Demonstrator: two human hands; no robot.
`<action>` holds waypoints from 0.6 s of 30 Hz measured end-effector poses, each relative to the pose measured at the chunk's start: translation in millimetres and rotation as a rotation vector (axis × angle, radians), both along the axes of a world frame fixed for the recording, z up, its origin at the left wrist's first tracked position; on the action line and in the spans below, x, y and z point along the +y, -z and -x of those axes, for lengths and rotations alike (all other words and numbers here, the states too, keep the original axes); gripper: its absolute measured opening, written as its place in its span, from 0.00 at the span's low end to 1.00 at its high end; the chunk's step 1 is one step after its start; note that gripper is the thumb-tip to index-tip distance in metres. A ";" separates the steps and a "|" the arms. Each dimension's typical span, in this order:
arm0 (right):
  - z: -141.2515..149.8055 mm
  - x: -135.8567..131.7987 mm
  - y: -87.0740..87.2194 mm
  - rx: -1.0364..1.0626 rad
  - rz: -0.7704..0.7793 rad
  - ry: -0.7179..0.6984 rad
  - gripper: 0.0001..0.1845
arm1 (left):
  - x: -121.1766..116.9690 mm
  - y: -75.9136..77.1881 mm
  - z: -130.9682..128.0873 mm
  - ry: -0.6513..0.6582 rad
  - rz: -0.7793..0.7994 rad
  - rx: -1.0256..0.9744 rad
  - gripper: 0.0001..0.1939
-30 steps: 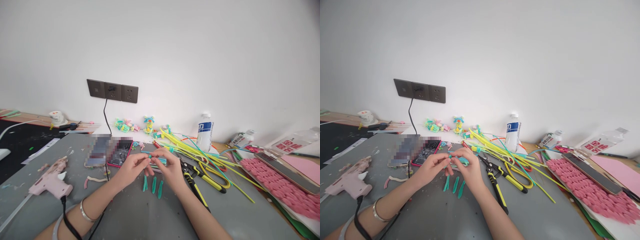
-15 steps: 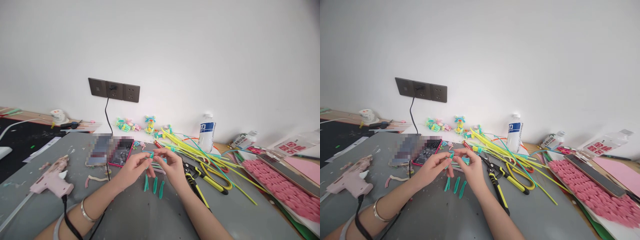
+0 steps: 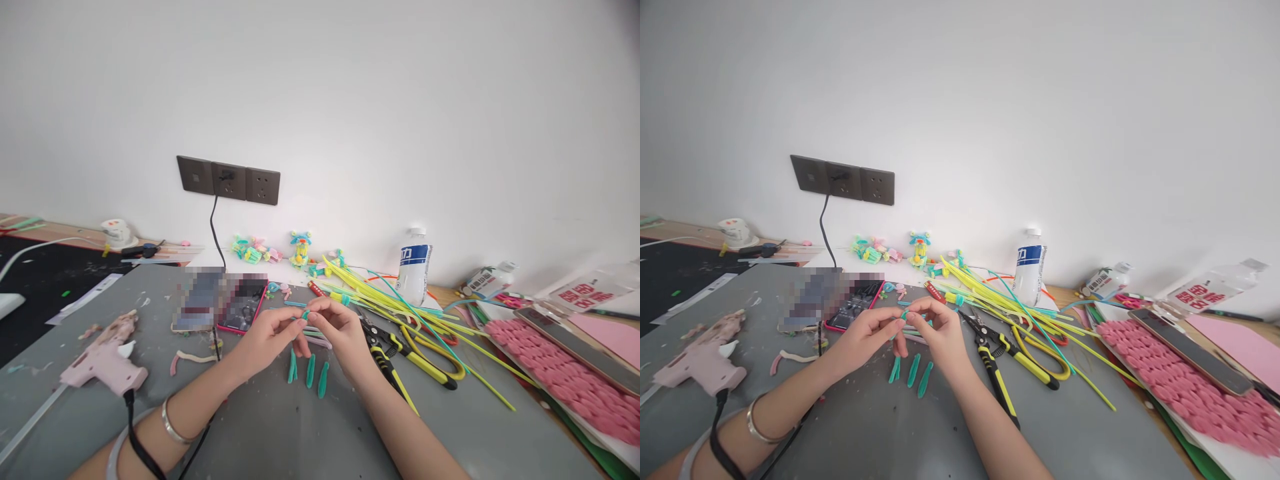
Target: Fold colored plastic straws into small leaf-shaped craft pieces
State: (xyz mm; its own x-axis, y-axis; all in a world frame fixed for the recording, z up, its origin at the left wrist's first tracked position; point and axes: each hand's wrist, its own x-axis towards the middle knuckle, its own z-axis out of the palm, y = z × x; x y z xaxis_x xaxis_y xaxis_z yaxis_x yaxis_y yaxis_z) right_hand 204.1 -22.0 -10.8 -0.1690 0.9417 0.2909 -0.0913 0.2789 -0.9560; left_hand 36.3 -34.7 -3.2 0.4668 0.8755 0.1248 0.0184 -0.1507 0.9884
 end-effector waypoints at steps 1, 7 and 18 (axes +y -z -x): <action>-0.2 -0.3 -0.3 0.011 0.026 -0.017 0.08 | 0.0 -0.1 0.2 0.001 -0.013 0.011 0.16; -3.6 0.1 -3.3 0.103 0.222 -0.196 0.11 | -0.6 -2.7 1.9 -0.014 -0.073 0.108 0.20; -15.9 1.0 -8.0 0.184 0.484 -0.530 0.14 | -2.0 -7.0 5.5 0.051 -0.271 0.274 0.19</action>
